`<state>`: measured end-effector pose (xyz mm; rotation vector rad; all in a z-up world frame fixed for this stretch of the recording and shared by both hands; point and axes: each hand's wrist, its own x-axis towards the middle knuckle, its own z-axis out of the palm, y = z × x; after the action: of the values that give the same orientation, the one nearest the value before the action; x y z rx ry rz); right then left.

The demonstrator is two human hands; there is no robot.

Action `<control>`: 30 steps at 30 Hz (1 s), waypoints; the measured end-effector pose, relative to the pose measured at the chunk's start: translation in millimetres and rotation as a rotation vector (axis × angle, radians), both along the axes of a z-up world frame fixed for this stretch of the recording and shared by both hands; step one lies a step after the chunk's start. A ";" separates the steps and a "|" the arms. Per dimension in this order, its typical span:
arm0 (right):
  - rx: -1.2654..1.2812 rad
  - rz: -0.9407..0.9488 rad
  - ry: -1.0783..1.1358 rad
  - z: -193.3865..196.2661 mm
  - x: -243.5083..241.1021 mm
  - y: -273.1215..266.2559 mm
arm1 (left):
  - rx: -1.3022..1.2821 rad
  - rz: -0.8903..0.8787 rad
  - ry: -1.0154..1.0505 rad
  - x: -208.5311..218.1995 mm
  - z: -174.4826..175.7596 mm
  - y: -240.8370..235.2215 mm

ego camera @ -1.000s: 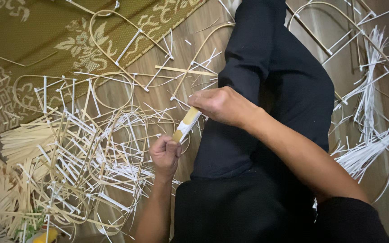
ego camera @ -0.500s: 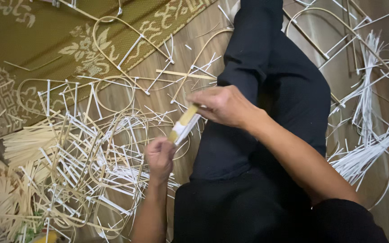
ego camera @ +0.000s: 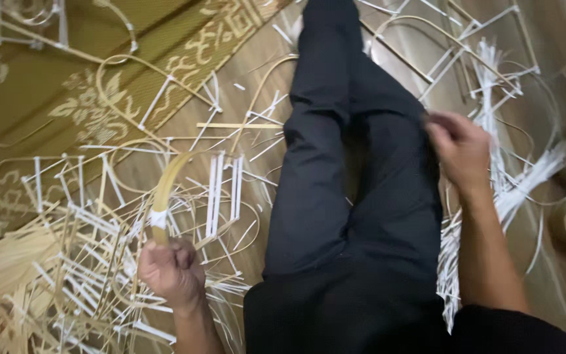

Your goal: The person sits on the floor and weaves white plastic strips around a curved bamboo frame. They repeatedly wrap the strips, pull them tight, and use scissors to trim excess material.

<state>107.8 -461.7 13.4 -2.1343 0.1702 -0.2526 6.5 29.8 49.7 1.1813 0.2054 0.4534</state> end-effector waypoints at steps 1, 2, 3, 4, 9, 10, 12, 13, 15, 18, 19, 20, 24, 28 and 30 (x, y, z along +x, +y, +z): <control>0.214 -0.105 0.095 -14.8 -13.3 -23.4 | -0.004 0.026 0.044 2.0 3.7 -5.0; 0.197 -0.185 0.133 -30.5 -32.7 -45.9 | 0.000 0.010 0.053 5.2 7.3 -9.5; 0.181 -0.265 0.171 -47.6 -56.2 -67.8 | 0.004 -0.006 0.062 9.1 10.5 -13.7; 0.091 -0.290 0.219 -68.7 -81.5 -87.1 | 0.010 -0.022 0.072 12.2 13.3 -16.9; -0.074 -0.339 0.651 -131.8 -171.5 -127.3 | 0.022 -0.150 0.093 18.3 15.3 -28.7; 0.017 -0.377 0.656 -139.4 -185.1 -128.7 | 0.035 -0.166 0.106 16.9 13.4 -30.6; 0.201 -0.452 0.661 -149.6 -205.7 -129.6 | 0.018 -0.205 0.082 15.4 7.6 -34.2; 0.187 -0.455 0.677 -152.6 -212.3 -131.4 | 0.011 -0.225 0.070 14.5 5.2 -35.3; 0.160 -0.460 0.697 -159.0 -219.1 -134.8 | -0.013 -0.229 0.095 13.4 1.9 -40.5; 0.048 -0.425 0.705 -169.1 -198.4 -142.8 | -0.008 -0.238 0.123 11.1 0.5 -50.6; -0.020 -0.405 0.650 -172.7 -190.9 -144.3 | 0.000 -0.243 0.129 11.3 0.1 -53.7; -0.087 -0.383 0.593 -176.4 -181.6 -146.3 | 0.005 -0.268 0.128 11.9 -0.6 -57.0; -0.120 -0.406 0.450 -187.3 -140.0 -155.8 | -0.038 -0.324 0.163 2.9 -1.2 -70.7; -0.357 -0.422 0.314 -189.1 -111.2 -169.0 | -0.056 -0.336 0.203 -0.7 2.0 -78.1; -0.337 -0.470 0.325 -188.8 -103.2 -171.7 | -0.030 -0.334 0.221 -0.7 6.3 -82.0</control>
<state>4.6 -633.4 -175.3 -2.4368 0.8780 -0.2133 5.8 -52.2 56.0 1.2086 0.1990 0.0265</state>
